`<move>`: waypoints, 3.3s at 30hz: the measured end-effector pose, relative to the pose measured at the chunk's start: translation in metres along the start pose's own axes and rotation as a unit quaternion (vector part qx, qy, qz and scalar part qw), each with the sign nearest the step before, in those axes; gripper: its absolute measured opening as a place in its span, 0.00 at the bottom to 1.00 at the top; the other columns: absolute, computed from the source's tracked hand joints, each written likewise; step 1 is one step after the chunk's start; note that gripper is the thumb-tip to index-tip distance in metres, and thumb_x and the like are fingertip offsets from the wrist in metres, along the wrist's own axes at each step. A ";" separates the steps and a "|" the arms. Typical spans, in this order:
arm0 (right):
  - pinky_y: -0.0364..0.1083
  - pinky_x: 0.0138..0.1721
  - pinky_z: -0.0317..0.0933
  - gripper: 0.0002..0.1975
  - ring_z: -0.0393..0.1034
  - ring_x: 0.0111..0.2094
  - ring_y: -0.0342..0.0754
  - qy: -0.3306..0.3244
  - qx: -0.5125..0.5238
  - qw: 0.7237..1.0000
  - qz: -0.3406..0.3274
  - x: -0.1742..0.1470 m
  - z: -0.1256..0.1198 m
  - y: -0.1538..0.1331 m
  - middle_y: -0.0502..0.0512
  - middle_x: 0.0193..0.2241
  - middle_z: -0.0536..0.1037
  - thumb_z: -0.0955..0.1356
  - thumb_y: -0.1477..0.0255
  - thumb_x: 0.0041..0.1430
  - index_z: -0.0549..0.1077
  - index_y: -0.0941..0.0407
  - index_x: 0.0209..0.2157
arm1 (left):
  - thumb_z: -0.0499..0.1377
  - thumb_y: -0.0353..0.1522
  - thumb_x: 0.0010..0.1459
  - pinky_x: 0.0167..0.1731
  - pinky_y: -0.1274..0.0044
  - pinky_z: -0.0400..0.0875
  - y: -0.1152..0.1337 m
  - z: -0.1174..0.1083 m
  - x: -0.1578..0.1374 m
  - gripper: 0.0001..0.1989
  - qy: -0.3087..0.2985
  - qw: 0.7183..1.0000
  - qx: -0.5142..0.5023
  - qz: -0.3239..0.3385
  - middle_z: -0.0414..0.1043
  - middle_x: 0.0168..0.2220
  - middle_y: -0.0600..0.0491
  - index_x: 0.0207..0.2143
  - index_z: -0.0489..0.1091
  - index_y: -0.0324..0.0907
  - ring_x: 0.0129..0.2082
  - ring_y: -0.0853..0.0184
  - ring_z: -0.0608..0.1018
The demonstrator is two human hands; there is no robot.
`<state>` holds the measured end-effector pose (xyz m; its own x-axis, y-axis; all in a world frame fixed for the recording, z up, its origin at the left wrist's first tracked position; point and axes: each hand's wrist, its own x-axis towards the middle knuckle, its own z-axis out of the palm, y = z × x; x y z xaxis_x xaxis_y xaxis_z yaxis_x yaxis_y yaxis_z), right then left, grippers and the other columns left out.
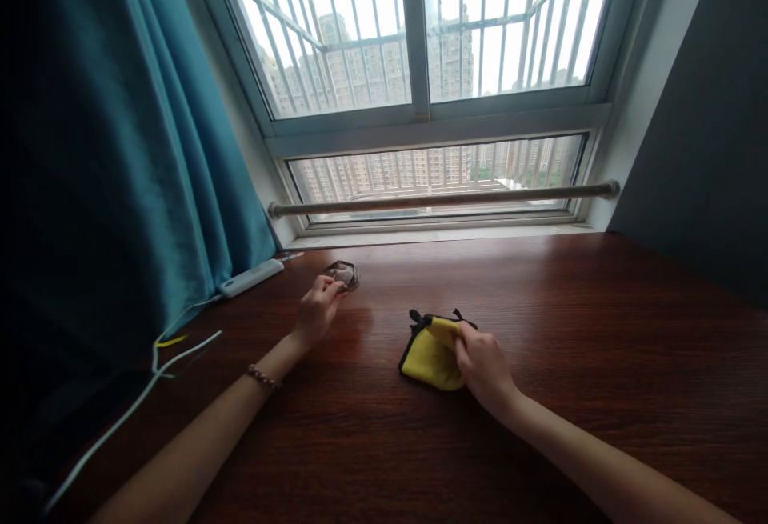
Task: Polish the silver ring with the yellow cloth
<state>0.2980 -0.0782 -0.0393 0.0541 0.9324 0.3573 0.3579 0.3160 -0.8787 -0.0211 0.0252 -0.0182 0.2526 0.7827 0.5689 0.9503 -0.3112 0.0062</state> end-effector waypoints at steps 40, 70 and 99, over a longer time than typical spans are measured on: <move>0.46 0.31 0.61 0.09 0.69 0.30 0.53 0.025 0.003 1.000 0.000 -0.005 0.010 0.005 0.56 0.29 0.76 0.64 0.67 0.55 0.71 0.59 0.33 | 0.67 0.35 0.43 0.55 0.66 0.60 0.148 0.006 -0.025 0.42 -0.131 0.789 -0.577 0.166 0.57 0.58 0.43 0.59 0.51 0.45 0.56 0.57 0.63; 0.45 0.25 0.59 0.21 0.68 0.25 0.52 -0.002 0.029 0.999 0.043 -0.003 0.015 0.011 0.56 0.22 0.75 0.60 0.59 0.57 0.72 0.60 0.24 | 0.71 0.33 0.34 0.50 0.70 0.63 0.156 0.007 -0.028 0.50 -0.225 0.705 -0.668 0.079 0.64 0.51 0.45 0.58 0.49 0.43 0.49 0.56 0.70; 0.44 0.28 0.59 0.13 0.70 0.28 0.53 -0.026 0.015 0.999 0.039 -0.003 0.012 0.002 0.56 0.25 0.77 0.67 0.64 0.51 0.75 0.60 0.27 | 0.58 0.49 0.49 0.50 0.66 0.62 0.148 0.008 -0.020 0.36 -0.275 0.659 -0.698 0.045 0.64 0.52 0.43 0.55 0.61 0.36 0.51 0.51 0.67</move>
<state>0.2877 -0.0786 -0.0458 0.0309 0.9619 0.2718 0.3256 0.2474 -0.9126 0.1157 -0.0322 -0.0352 0.6895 0.6846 0.2364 -0.0703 -0.2616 0.9626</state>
